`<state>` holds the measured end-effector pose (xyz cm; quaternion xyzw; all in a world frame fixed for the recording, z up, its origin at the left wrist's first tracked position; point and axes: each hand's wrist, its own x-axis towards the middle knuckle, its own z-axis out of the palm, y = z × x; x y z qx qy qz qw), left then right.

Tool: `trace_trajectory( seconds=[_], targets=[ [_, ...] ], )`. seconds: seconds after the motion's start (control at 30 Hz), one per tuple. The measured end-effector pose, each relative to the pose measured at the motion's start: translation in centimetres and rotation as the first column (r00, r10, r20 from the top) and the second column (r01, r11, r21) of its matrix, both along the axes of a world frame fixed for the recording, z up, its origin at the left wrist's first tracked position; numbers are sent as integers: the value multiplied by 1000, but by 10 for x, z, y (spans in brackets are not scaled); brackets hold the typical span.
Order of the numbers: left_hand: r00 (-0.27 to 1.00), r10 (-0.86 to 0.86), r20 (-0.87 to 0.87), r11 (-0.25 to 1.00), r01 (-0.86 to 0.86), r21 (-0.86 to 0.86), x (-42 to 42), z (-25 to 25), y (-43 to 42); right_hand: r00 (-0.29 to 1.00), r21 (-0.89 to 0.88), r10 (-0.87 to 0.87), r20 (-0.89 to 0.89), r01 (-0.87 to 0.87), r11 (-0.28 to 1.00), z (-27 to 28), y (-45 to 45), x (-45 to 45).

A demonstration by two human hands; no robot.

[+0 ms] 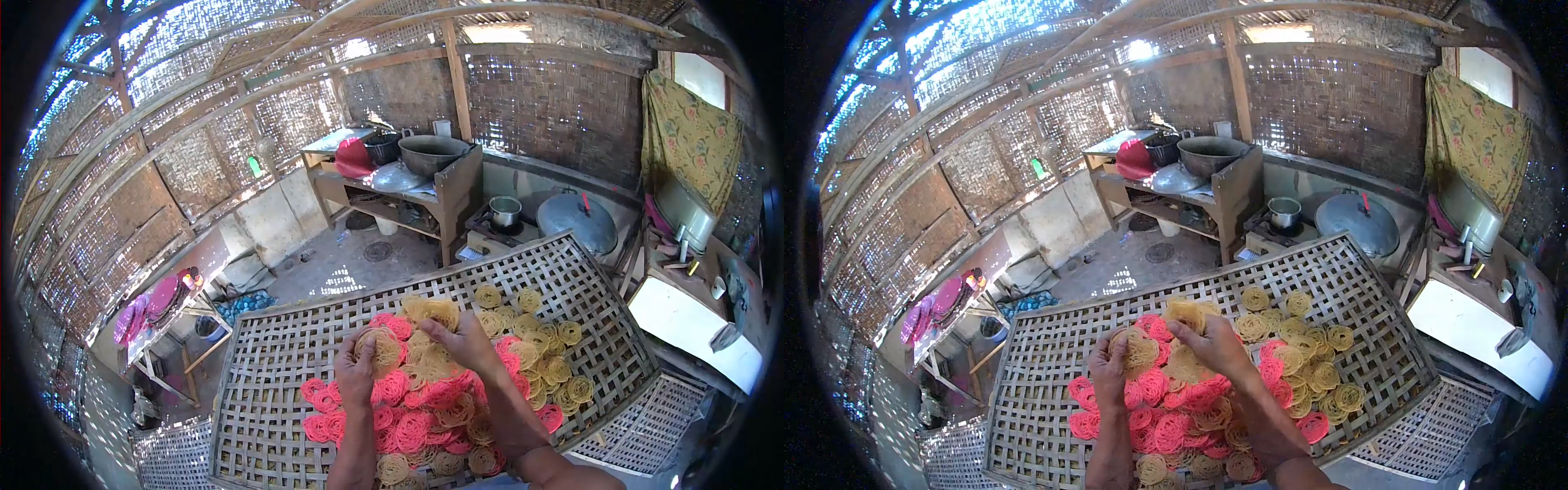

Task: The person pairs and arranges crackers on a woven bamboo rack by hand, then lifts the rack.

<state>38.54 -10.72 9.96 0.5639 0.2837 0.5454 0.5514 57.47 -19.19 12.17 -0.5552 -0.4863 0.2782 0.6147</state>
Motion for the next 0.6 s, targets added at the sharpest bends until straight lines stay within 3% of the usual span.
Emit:
trace_trajectory(
  seconds=[0.03, 0.13, 0.3, 0.4, 0.43, 0.53, 0.57, 0.6],
  targets=[
    [991, -56, -118, 997, 50, -55, -5, 8, -4, 992, -103, 51, 118, -39, 994, 7, -4, 5],
    [914, 92, -395, 961, 23, 277, -4, 4, -1, 864, -132, -93, 494, 180, 975, 14, -14, 5],
    [874, 53, -484, 899, 170, 404, -4, 16, -16, 774, -184, 44, 632, 95, 978, 10, -34, 23],
    [787, 97, -609, 823, 281, 494, -10, 20, -30, 571, -277, 195, 797, 60, 959, -3, -67, 26],
    [714, 96, -693, 808, 350, 473, -15, 17, -36, 593, -371, 313, 742, -25, 928, -14, -77, 30],
    [551, 65, -832, 718, 554, 422, -42, -7, -66, 289, -524, 473, 832, 132, 841, -26, -122, 18],
    [446, 76, -892, 700, 613, 366, -51, -23, -76, 348, -612, 554, 756, 76, 787, -38, -136, 19],
    [332, 87, -939, 683, 667, 299, -57, -44, -90, 333, -589, 531, 780, 101, 802, -54, -144, 14]
  ],
)
